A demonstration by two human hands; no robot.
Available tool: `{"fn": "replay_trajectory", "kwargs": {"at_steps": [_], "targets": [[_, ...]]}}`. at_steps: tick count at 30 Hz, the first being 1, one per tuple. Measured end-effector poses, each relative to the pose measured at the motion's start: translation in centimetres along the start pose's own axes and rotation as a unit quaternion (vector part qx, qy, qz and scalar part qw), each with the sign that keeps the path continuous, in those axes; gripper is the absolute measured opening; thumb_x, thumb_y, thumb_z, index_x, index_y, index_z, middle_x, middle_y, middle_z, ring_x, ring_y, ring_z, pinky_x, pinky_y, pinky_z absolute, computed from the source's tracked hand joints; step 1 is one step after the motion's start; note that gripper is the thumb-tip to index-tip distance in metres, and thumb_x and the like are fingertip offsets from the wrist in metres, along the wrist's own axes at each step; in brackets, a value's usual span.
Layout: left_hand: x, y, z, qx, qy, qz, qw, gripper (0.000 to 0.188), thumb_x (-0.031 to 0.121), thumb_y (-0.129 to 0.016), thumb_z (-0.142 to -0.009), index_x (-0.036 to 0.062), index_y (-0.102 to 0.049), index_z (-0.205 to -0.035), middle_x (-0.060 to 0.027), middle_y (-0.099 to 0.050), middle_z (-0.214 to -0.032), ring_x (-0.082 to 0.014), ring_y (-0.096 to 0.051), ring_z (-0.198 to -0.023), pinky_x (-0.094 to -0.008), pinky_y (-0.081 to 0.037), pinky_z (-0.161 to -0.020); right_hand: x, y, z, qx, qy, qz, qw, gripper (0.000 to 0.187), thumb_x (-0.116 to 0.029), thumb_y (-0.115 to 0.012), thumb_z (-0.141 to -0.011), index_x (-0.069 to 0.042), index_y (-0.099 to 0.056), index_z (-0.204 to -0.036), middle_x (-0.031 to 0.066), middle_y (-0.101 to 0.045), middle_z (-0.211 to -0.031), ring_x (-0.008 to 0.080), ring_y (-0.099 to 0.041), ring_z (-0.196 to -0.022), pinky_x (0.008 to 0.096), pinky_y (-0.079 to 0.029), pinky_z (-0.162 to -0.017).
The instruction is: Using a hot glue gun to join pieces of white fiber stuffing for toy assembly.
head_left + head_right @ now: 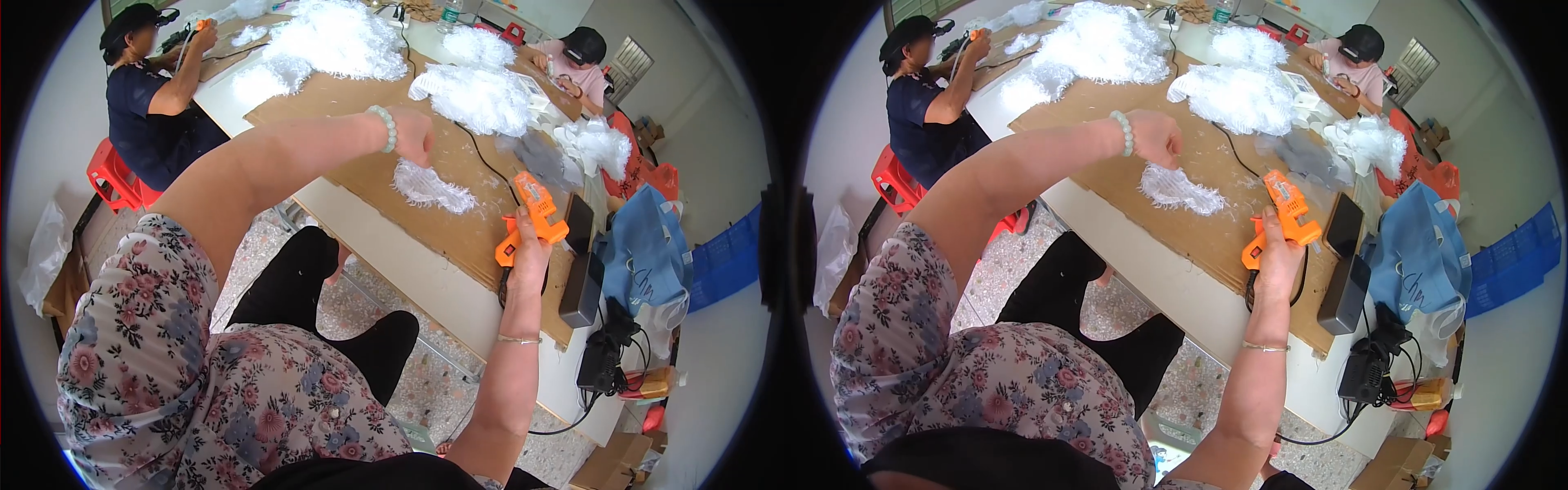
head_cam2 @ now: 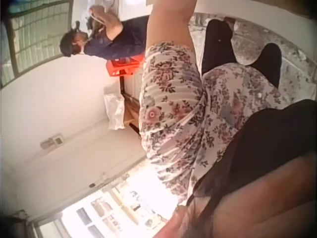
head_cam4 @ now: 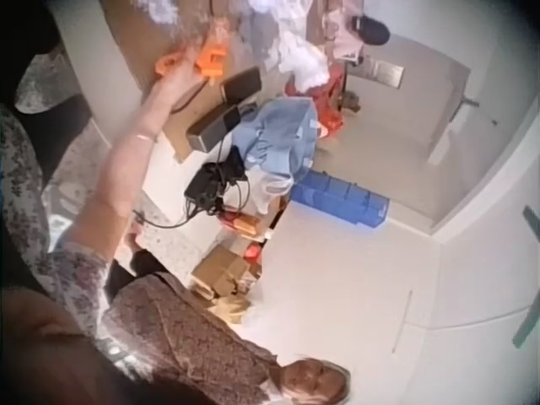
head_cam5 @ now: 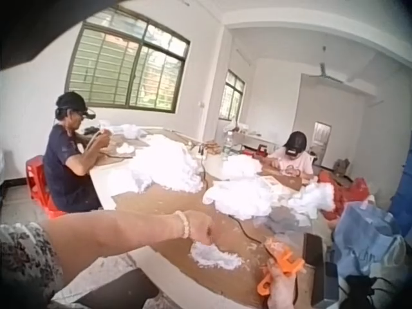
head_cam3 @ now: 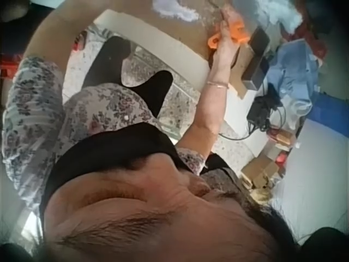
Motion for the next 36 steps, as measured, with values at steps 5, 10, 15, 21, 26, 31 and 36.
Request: {"fn": "replay_trajectory", "kwargs": {"at_steps": [5,10,15,21,26,31,36], "targets": [[0.1,-0.9,-0.4,-0.018,-0.003,-0.059,0.998,0.032,0.033,-0.066,-0.065,0.0051,-0.066,-0.081,-0.0101,-0.066,-0.083,-0.0275,-0.062,-0.078,-0.0361,-0.049,-0.068,0.1,-0.3,0.1,0.01,-0.013,0.018,1.0,0.027,-0.016,-0.062,-0.085,-0.003,-0.056,-0.108,0.0053,-0.062,-0.09,0.0121,-0.057,-0.082,0.0251,-0.043,-0.077],[0.1,-1.0,-0.8,-0.067,0.002,-0.064,0.996,0.03,0.027,-0.064,-0.064,0.0037,-0.064,-0.083,-0.0127,-0.065,-0.083,-0.029,-0.061,-0.078,-0.037,-0.048,-0.067,0.0,-0.4,0.2,0.012,-0.019,0.024,0.999,0.027,-0.017,-0.062,-0.085,-0.003,-0.057,-0.107,0.0054,-0.062,-0.09,0.0123,-0.057,-0.083,0.0252,-0.043,-0.077],[-0.6,-2.3,-0.6,0.034,-0.066,0.04,0.996,0.029,0.019,-0.064,-0.065,0.0002,-0.062,-0.088,-0.014,-0.065,-0.085,-0.0293,-0.062,-0.079,-0.0371,-0.049,-0.069,0.1,-0.4,0.3,0.011,-0.018,0.026,0.999,0.027,-0.017,-0.062,-0.085,-0.003,-0.056,-0.107,0.0055,-0.062,-0.091,0.0123,-0.058,-0.084,0.0251,-0.044,-0.077],[-0.4,-1.5,0.0,-0.019,-0.059,0.124,0.99,0.024,0.012,-0.062,-0.065,0.0047,-0.066,-0.087,-0.0102,-0.065,-0.08,-0.0208,-0.061,-0.074,-0.0312,-0.048,-0.066,-0.2,-0.5,0.6,0.014,-0.031,0.018,0.999,0.026,-0.015,-0.064,-0.084,-0.004,-0.056,-0.107,0.0029,-0.062,-0.086,0.0081,-0.054,-0.077,0.0229,-0.042,-0.069],[-0.2,-1.1,2.1,0.072,-0.088,0.226,0.967,0.016,0.008,-0.061,-0.069,0.0045,-0.067,-0.083,-0.0067,-0.064,-0.075,-0.0167,-0.059,-0.07,-0.0289,-0.048,-0.065,0.3,-0.3,0.5,0.013,-0.018,0.012,1.0,0.027,-0.015,-0.064,-0.084,-0.004,-0.056,-0.107,0.0028,-0.062,-0.086,0.0083,-0.055,-0.077,0.0231,-0.042,-0.069],[-2.3,-2.3,2.7,0.073,-0.078,0.295,0.949,0.012,0.009,-0.064,-0.072,0.005,-0.069,-0.082,-0.0054,-0.064,-0.073,-0.0138,-0.058,-0.069,-0.0274,-0.048,-0.064,0.2,0.0,0.6,0.011,-0.02,0.027,0.999,0.026,-0.016,-0.063,-0.085,-0.003,-0.057,-0.105,0.0054,-0.062,-0.088,0.0108,-0.057,-0.081,0.0239,-0.043,-0.075],[-2.7,-2.8,3.6,0.1,-0.067,0.357,0.926,0.013,0.007,-0.064,-0.073,0.0056,-0.069,-0.085,-0.006,-0.063,-0.072,-0.0119,-0.058,-0.068,-0.0244,-0.046,-0.063,0.3,0.1,0.6,0.006,-0.006,0.018,1.0,0.024,-0.016,-0.062,-0.085,-0.003,-0.057,-0.105,0.0045,-0.062,-0.091,0.0102,-0.056,-0.08,0.0241,-0.044,-0.074]]}}
Point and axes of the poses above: each hand's wrist, its own z-axis away from the middle knuckle, its own y-axis out of the back of the hand, x = y × z, the point moved 2 cm from there along -z, towards the middle knuckle
